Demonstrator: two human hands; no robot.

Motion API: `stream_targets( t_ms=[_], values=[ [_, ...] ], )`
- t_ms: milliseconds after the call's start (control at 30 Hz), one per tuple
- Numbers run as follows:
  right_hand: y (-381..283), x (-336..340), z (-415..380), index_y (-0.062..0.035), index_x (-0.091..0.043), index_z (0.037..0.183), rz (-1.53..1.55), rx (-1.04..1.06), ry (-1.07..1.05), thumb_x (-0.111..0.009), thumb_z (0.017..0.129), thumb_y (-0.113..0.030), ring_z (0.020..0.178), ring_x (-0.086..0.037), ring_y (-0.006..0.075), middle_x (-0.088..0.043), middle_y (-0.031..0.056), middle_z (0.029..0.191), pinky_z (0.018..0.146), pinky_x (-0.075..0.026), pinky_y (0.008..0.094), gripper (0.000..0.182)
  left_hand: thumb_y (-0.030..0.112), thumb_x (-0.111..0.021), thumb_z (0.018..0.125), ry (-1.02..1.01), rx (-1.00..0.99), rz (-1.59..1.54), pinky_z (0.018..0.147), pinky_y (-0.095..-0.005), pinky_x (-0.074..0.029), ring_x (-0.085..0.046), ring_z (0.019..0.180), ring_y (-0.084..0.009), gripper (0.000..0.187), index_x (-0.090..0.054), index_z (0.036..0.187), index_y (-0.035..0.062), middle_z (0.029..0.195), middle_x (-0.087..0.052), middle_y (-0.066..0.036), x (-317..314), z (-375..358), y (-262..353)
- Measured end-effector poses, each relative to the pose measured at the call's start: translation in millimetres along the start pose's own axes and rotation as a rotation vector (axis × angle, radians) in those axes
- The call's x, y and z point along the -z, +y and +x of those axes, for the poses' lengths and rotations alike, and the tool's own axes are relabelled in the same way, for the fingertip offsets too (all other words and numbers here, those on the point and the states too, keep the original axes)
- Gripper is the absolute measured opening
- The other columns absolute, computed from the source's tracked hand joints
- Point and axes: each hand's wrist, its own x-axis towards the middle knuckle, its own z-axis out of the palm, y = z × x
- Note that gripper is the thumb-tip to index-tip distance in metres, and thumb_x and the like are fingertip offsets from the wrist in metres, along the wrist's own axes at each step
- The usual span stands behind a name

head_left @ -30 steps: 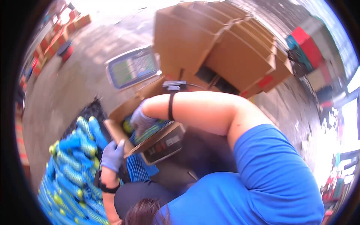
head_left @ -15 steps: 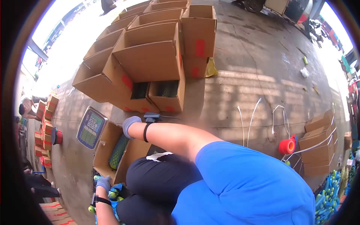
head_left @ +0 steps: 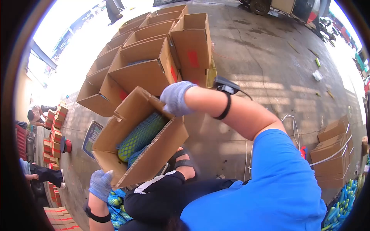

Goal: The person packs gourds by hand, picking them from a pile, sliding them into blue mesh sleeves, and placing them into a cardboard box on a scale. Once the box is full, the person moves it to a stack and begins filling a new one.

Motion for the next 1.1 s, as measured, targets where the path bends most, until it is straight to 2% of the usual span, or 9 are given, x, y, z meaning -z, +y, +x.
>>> stream_targets(
  t_ms=[167, 267, 333, 400, 467, 533, 867, 1000, 1100],
  values=[
    [81, 12, -21, -0.0065, -0.073, 0.104, -0.281, -0.031, -0.081, -0.057, 0.087, -0.029, 0.095, -0.067, 0.0372, -0.071, 0.0188, 0.1, 0.086, -0.052, 0.044, 0.032, 0.017, -0.065, 0.088, -0.202, -0.197, 0.116, 0.056, -0.0374, -0.047, -0.059, 0.06, -0.0257, 0.014, -0.066, 0.083, 0.0045, 0.062, -0.056, -0.01, -94, 16, 24],
    [118, 0, -2, -0.0093, -0.072, 0.112, -0.277, -0.166, -0.22, -0.062, 0.086, -0.028, 0.102, -0.067, 0.035, -0.071, 0.0156, 0.106, 0.089, -0.052, 0.0435, 0.034, 0.016, -0.062, 0.084, -0.371, -0.745, 0.816, 0.07, -0.0438, -0.052, -0.065, 0.078, -0.0379, 0.016, -0.069, 0.098, 0.0099, 0.078, -0.065, -0.018, -148, 75, -25],
    [137, -19, 16, -0.0108, -0.071, 0.115, -0.41, -0.209, -0.359, -0.063, 0.085, -0.027, 0.105, -0.066, 0.0346, -0.072, 0.0132, 0.108, 0.091, -0.051, 0.0444, 0.035, 0.013, -0.057, 0.089, -0.567, -0.191, 0.761, 0.072, -0.0405, -0.054, -0.067, 0.078, -0.0348, 0.02, -0.07, 0.104, 0.0101, 0.084, -0.068, -0.017, -199, 97, -2],
    [148, -24, 29, -0.0113, -0.072, 0.113, -0.421, -0.265, -0.358, -0.064, 0.085, -0.025, 0.104, -0.067, 0.0339, -0.072, 0.0111, 0.107, 0.088, -0.053, 0.0443, 0.032, 0.021, -0.054, 0.093, -0.534, -0.49, 0.878, 0.076, -0.0401, -0.053, -0.068, 0.083, -0.0333, 0.024, -0.07, 0.103, 0.0058, 0.087, -0.069, -0.017, -239, 137, -40],
    [152, -20, 45, -0.0116, -0.074, 0.109, -0.498, -0.361, -0.356, -0.064, 0.085, -0.022, 0.102, -0.069, 0.0326, -0.073, 0.0094, 0.105, 0.083, -0.055, 0.0427, 0.028, 0.031, -0.05, 0.096, -0.45, 0.0, 0.63, 0.076, -0.0406, -0.052, -0.069, 0.084, -0.0336, 0.035, -0.07, 0.102, 0.003, 0.09, -0.069, -0.02, -276, 145, -23],
    [174, -17, 60, -0.0107, -0.075, 0.102, -0.539, -0.35, -0.278, -0.064, 0.084, -0.018, 0.099, -0.07, 0.0319, -0.074, 0.0097, 0.102, 0.078, -0.056, 0.0414, 0.022, 0.03, -0.048, 0.097, -0.506, -0.06, 0.61, 0.084, -0.0422, -0.051, -0.065, 0.097, -0.0367, 0.035, -0.067, 0.11, 0.0045, 0.102, -0.068, -0.021, -289, 150, -12],
    [253, -141, 90, -0.0111, -0.059, 0.13, 0.138, -0.599, 0.61, -0.056, 0.092, -0.019, 0.119, -0.059, 0.0349, -0.063, 0.0128, 0.129, 0.097, -0.051, 0.0436, 0.039, 0.034, -0.053, 0.1, -0.735, -0.264, 0.31, 0.104, -0.0335, -0.043, -0.057, 0.123, -0.0273, 0.057, -0.041, 0.145, 0.001, 0.13, -0.061, -0.017, -247, 162, 32],
    [228, -236, 70, -0.0102, -0.025, 0.154, 0.572, -0.837, 0.969, -0.062, 0.089, -0.03, 0.123, -0.054, 0.0376, -0.055, 0.0272, 0.133, 0.104, -0.045, 0.0405, 0.077, 0.023, -0.06, 0.099, -0.49, -0.355, 0.069, 0.1, -0.0308, -0.045, -0.06, 0.115, -0.022, 0.043, -0.054, 0.134, 0.0, 0.121, -0.065, -0.014, -180, 154, 31],
    [176, -269, 68, -0.0082, -0.041, 0.146, 0.989, -0.876, 0.696, -0.065, 0.089, -0.025, 0.114, -0.061, 0.0343, -0.058, 0.0226, 0.13, 0.104, -0.045, 0.0418, 0.064, 0.017, -0.058, 0.1, -0.222, -0.499, -0.012, 0.096, -0.0279, -0.047, -0.061, 0.107, -0.0141, 0.035, -0.057, 0.13, 0.0003, 0.112, -0.066, -0.008, -125, 162, 9]
  ],
)
